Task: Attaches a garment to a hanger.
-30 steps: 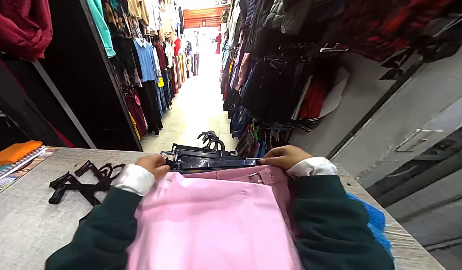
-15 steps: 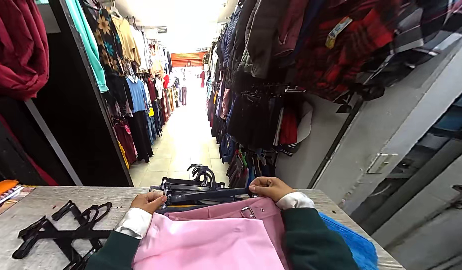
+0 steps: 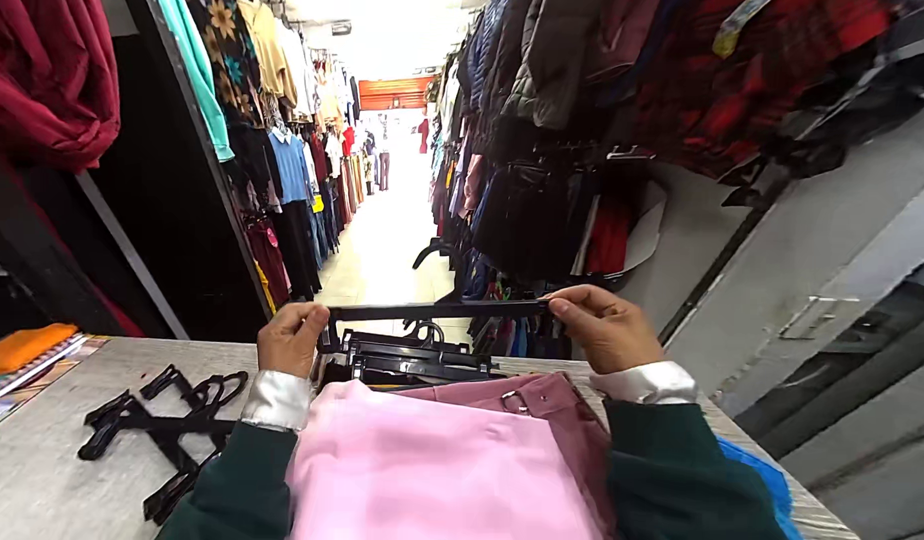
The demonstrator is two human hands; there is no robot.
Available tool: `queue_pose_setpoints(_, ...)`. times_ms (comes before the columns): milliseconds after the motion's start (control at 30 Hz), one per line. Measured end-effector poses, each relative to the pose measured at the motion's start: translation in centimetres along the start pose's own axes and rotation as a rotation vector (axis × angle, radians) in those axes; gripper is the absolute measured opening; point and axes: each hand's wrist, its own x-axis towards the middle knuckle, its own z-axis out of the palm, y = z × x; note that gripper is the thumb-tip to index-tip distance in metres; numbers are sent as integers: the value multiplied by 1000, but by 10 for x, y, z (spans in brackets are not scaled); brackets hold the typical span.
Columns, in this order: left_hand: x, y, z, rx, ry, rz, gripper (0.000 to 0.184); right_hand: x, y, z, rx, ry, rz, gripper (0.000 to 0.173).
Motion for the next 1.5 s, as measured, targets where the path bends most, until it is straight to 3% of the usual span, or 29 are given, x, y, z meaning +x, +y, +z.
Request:
queue_pose_setpoints(100,5,5,-1,-317,62,1,6,-2,-11,9,94,6,-30,7)
queue_pose_setpoints(167,2,16,-1,-530,74,-109,11,-8,-21,22,137,22,-21,7)
queue_pose_setpoints(300,-18,48,7,-848,-36,-285,50,-32,-18,73,165,-3,59,10)
queue_pose_setpoints(467,-50,78,36,-858,-183,-421,26,-68,-3,119,-10,-474,-96,36)
queue_pose_setpoints(567,-27,81,-4,-658,-123,-404,22,-62,-6,110,-105,-605,-191,36)
queue_pose_setpoints(667,-2,64,-77,-200,-66,-483,31,-42,-19,82,-286,-489,-240,28)
queue_pose_setpoints(767,5,22,-142,334,-123,-644,33,-19,-24,55,-495,-296,-236,26)
queue_pose_setpoints(867,-2,-24,-187,696,-204,-789,34,-5,-14,43,-668,-236,-94,25)
queue_pose_setpoints(967,-8,-59,-212,978,-302,-856,48,3,26,32,-783,-299,70,25)
queue_pose_setpoints(1033,-15,-121,-238,1121,-289,-800,55,4,50,26,-798,-361,140,22)
queue_pose_setpoints(1100,-15,-160,-254,1189,-294,-809,59,4,57,26,-805,-436,202,20)
queue_pose_setpoints(1167,-13,-167,-258,1212,-337,-851,62,4,54,28,-811,-509,242,21)
queue_pose_setpoints(1367,-21,-129,-246,1138,-348,-865,75,11,20,26,-957,-766,372,33)
queue_pose_setpoints(1500,-28,-130,-260,948,-329,-870,72,10,-23,9,-941,-925,294,34)
